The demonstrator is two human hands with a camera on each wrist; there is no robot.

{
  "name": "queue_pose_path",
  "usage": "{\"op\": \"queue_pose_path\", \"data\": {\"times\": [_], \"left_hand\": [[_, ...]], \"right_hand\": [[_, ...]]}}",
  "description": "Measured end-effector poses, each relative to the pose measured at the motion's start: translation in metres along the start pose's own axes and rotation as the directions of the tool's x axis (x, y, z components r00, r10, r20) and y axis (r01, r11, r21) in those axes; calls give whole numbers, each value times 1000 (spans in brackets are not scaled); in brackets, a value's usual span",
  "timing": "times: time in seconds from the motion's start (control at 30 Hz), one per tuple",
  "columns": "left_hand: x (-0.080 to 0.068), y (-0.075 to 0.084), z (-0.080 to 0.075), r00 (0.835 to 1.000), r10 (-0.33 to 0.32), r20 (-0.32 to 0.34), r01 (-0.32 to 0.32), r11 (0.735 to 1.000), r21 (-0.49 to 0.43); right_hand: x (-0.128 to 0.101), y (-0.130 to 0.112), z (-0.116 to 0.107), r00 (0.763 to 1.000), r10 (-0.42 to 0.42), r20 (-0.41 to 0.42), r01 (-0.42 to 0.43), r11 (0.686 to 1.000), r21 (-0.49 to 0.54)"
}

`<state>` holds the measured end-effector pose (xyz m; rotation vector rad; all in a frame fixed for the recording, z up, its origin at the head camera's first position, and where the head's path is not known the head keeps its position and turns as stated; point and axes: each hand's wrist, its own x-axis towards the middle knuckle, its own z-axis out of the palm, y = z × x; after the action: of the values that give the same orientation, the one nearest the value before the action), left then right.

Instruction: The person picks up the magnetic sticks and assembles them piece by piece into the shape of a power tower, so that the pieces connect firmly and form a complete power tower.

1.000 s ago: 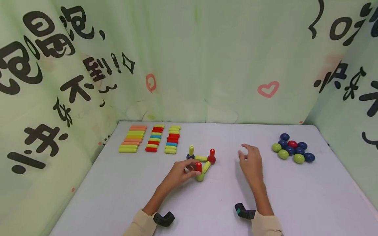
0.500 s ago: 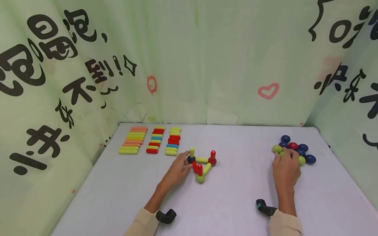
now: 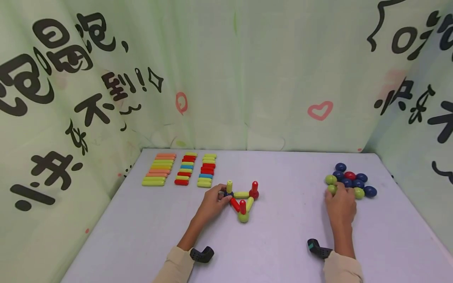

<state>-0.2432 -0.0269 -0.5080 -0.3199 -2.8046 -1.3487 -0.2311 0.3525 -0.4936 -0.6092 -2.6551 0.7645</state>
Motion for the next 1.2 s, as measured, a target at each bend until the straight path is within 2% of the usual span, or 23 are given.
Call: {"op": "queue_pose_path", "data": {"times": [0.13,0.23,0.33,0.4,0.47,0.63,0.7,0.77,0.8,1.0,1.2], "left_hand": [[0,-3,0,999,-6,35,7,999,-41],[1,-6,-3,996,-19,91,26,997,-79],[1,-8,-5,990,-19,137,33,995,-97],[1,-8,-7,988,-13,151,28,995,-96],[1,-8,-7,988,-11,151,24,996,-85],[1,-7,-7,989,-6,150,12,999,-38],[1,-7,-6,989,0,151,3,1000,-22],[2,-8,-6,988,6,155,-5,1000,-10],[2,-8,-6,987,10,159,-9,1000,-9],[1,-10,-3,982,40,187,-41,999,0],[0,-8,-6,978,29,206,-35,999,24]], "right_hand": [[-5,-1,-2,999,-20,36,18,999,51],[-8,-4,-2,998,-22,63,14,992,125],[-11,-11,-1,994,-51,99,28,976,218],[-13,-19,1,986,-100,135,60,959,278],[-17,-32,5,970,-160,186,83,928,364],[-33,-76,19,911,-327,253,134,812,568],[-39,-93,25,885,-385,261,156,775,613],[-42,-108,31,863,-430,266,177,750,638],[-43,-114,34,849,-455,269,192,740,645],[-46,-134,45,803,-543,245,263,693,671],[-55,-150,36,768,-596,235,320,675,665]]}}
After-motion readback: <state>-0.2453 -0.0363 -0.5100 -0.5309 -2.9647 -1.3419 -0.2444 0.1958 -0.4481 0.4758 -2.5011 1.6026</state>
